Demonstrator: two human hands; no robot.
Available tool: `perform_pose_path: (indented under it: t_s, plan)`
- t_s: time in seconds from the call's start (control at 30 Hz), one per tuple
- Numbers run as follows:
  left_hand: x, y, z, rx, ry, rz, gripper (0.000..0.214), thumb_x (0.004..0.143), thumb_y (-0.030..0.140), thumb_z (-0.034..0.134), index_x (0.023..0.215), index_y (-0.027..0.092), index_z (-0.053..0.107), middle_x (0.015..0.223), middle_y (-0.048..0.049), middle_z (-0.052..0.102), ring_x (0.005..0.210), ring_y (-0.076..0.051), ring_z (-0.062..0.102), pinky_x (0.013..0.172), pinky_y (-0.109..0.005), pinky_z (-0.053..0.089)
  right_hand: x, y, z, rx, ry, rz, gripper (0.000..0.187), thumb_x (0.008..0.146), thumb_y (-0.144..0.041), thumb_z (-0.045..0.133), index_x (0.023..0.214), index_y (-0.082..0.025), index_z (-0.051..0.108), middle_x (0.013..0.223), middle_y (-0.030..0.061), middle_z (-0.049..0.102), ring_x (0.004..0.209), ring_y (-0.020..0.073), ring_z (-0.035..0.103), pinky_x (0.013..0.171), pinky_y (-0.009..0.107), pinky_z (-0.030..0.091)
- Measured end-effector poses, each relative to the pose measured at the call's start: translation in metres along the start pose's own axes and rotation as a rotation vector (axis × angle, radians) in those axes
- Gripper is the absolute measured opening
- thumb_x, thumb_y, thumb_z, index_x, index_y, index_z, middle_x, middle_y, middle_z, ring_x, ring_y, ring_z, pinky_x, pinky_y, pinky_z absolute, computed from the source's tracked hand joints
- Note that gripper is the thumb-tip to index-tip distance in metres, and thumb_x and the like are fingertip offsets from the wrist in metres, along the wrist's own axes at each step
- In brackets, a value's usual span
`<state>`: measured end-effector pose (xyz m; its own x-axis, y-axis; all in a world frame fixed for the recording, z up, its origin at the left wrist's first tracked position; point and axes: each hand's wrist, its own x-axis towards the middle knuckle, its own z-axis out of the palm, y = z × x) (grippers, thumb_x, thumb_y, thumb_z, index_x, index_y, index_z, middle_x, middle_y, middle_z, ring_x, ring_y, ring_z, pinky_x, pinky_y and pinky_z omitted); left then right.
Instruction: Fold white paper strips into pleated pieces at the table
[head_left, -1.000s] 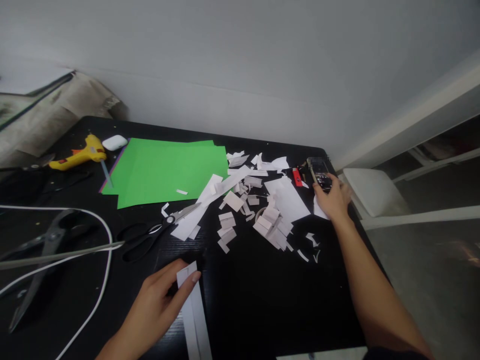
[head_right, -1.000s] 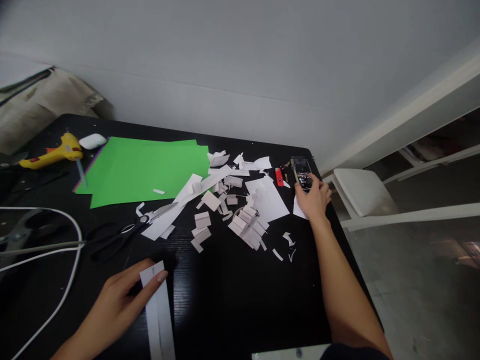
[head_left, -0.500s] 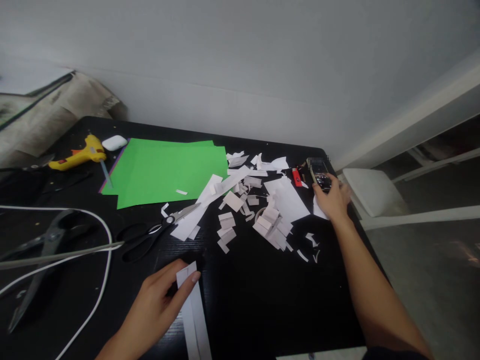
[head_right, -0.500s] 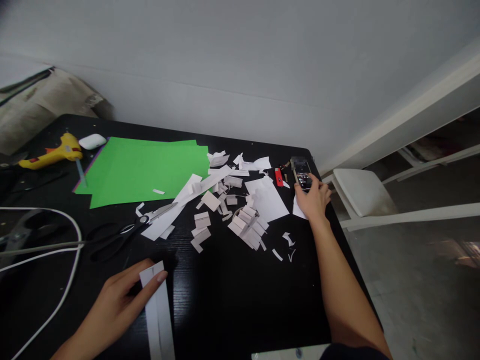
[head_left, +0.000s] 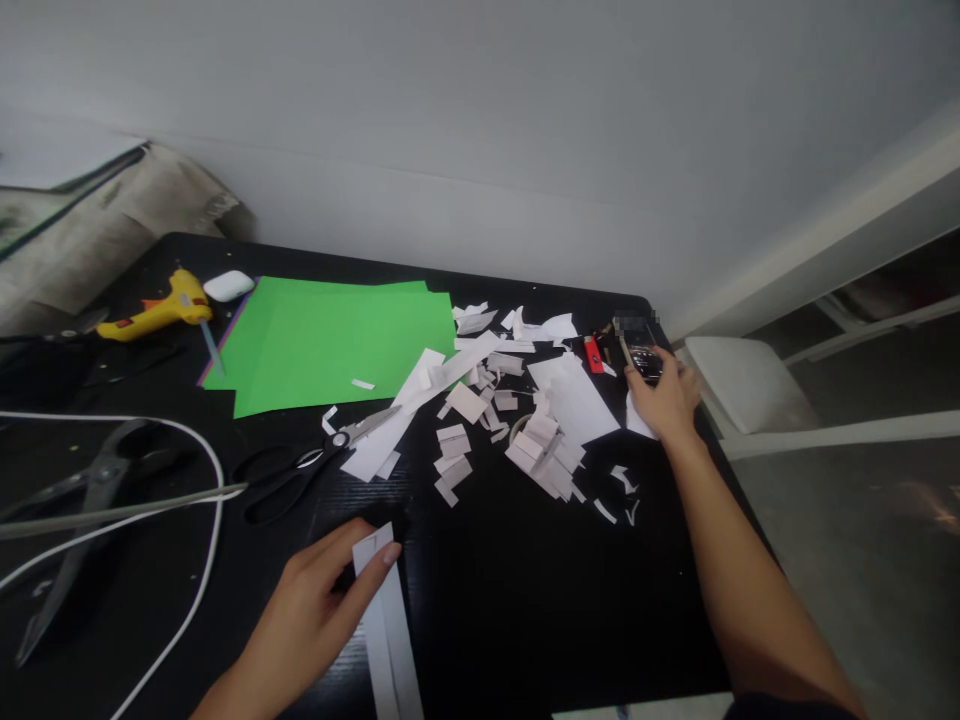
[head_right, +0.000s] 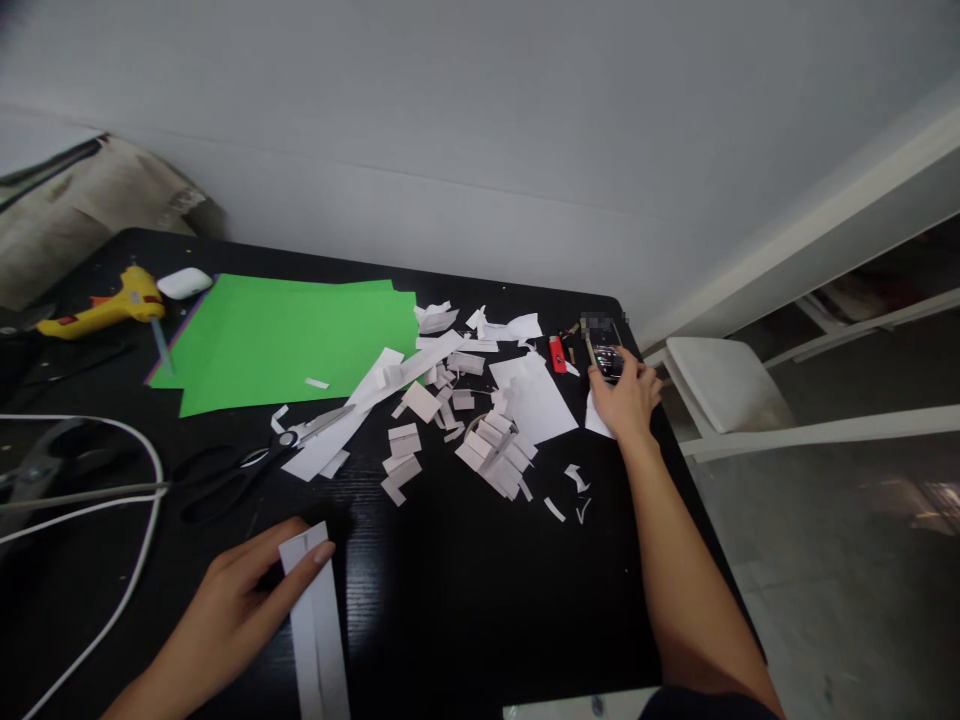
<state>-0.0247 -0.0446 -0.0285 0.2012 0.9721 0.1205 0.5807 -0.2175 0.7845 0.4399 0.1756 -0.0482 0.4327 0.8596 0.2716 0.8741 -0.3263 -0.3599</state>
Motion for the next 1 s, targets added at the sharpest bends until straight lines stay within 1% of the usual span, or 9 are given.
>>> perform_pose_path:
  t_s: [0.13,0.37,0.6,0.8,0.9,1.0]
  plan:
    - [-0.0001,-0.0002,0.0006,-0.002,-0.01,-0.019,0.024,0.102,0.03,0.058,0.079,0.021,0.057,0.068,0.0037,0.053,0.057,-0.011,0.055,0.054,-0.021,0.045,-0.0001,0.0005,0.0004,0.002,0.007,-0.009,0.065,0.085,-0.055,0.057,0.142,-0.023,0.052,0.134,0.0197,0.051,0.128,0.0441,0.045,0.107,0.064,0.036]
    - [0.0,0.0008,-0.0005,-0.001,-0.011,-0.011,0.028,0.102,0.029,0.057,0.076,0.021,0.054,0.067,0.0042,0.051,0.056,-0.011,0.054,0.055,-0.021,0.045,-0.0001,0.0004,0.0004,-0.003,0.014,-0.017,0.066,0.084,-0.054,0.057,0.142,-0.023,0.053,0.134,0.0199,0.052,0.129,0.0443,0.045,0.107,0.064,0.036]
    - [0.0001,0.0011,0.0004,-0.003,-0.01,-0.024,0.025,0.101,0.029,0.058,0.078,0.02,0.058,0.068,0.0039,0.053,0.058,-0.011,0.054,0.055,-0.02,0.045,0.0002,0.0011,0.0007,-0.003,0.004,-0.011,0.066,0.086,-0.053,0.059,0.144,-0.023,0.05,0.135,0.0203,0.051,0.126,0.0434,0.046,0.107,0.063,0.036]
    - [-0.0011,-0.0019,-0.0004,-0.008,-0.02,-0.012,0.025,0.102,0.027,0.058,0.078,0.021,0.056,0.068,0.004,0.052,0.058,-0.01,0.054,0.056,-0.02,0.045,0.0007,0.0031,0.0032,-0.004,0.029,-0.032,0.065,0.085,-0.054,0.058,0.141,-0.022,0.052,0.134,0.0204,0.052,0.126,0.0437,0.045,0.106,0.065,0.036]
    - [-0.0008,-0.0025,0.0004,-0.006,-0.02,-0.007,0.023,0.102,0.027,0.058,0.08,0.021,0.057,0.07,0.0035,0.053,0.06,-0.011,0.055,0.056,-0.02,0.045,0.0006,0.0029,0.0031,-0.001,0.027,-0.033,0.064,0.085,-0.053,0.058,0.141,-0.021,0.052,0.134,0.0209,0.052,0.127,0.0439,0.044,0.106,0.064,0.035]
    - [-0.001,-0.0026,0.0017,-0.003,-0.015,-0.005,0.025,0.102,0.027,0.058,0.078,0.021,0.055,0.069,0.0038,0.051,0.059,-0.011,0.054,0.056,-0.02,0.045,0.0004,0.0014,0.0018,0.007,0.016,-0.018,0.065,0.085,-0.051,0.06,0.142,-0.022,0.051,0.135,0.0205,0.051,0.127,0.0432,0.044,0.107,0.064,0.034]
